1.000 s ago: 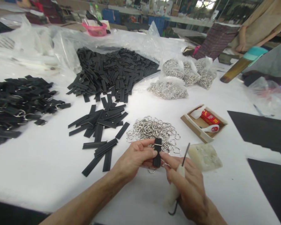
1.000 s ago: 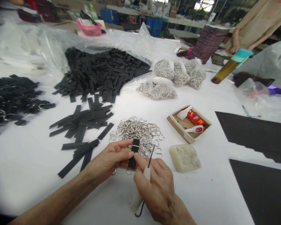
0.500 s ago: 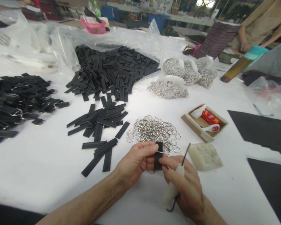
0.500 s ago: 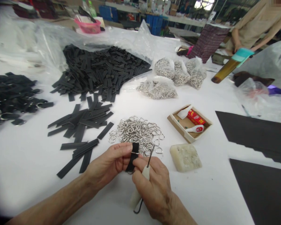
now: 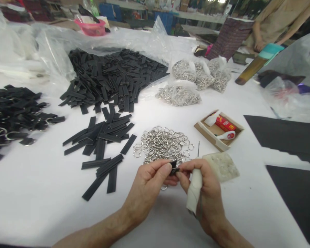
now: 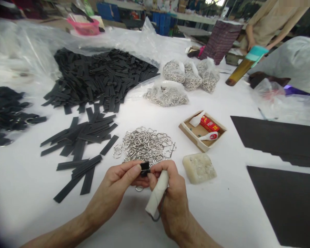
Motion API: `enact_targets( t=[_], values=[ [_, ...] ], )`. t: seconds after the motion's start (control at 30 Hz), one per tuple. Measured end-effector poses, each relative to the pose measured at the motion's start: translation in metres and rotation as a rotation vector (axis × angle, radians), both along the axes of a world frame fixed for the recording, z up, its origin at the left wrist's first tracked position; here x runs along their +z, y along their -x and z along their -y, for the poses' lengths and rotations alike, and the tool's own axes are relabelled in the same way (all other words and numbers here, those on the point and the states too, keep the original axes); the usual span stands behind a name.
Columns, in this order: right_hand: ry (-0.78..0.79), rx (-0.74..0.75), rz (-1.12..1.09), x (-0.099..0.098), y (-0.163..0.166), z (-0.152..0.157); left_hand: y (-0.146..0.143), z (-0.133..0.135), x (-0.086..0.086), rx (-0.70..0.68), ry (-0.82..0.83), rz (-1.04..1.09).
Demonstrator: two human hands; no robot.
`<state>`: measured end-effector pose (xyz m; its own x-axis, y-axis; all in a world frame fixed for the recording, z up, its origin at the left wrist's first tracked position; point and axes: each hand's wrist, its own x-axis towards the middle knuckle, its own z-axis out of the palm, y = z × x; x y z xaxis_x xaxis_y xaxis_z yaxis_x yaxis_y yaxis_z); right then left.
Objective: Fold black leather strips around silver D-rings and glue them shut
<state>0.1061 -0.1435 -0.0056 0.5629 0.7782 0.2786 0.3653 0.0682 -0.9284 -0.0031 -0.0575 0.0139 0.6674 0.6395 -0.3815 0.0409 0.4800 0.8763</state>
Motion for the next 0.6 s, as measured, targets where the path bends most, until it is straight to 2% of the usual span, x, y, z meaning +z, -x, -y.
enact_targets(
  t=[0.4, 0.6],
  values=[
    [0.086, 0.053, -0.269, -0.002, -0.003, 0.001, -0.002, 0.002, -0.01, -0.037, 0.023, -0.014],
    [0.091, 0.037, -0.281, -0.005, -0.002, 0.001, -0.004, -0.001, -0.008, -0.02, 0.114, -0.02]
  ],
)
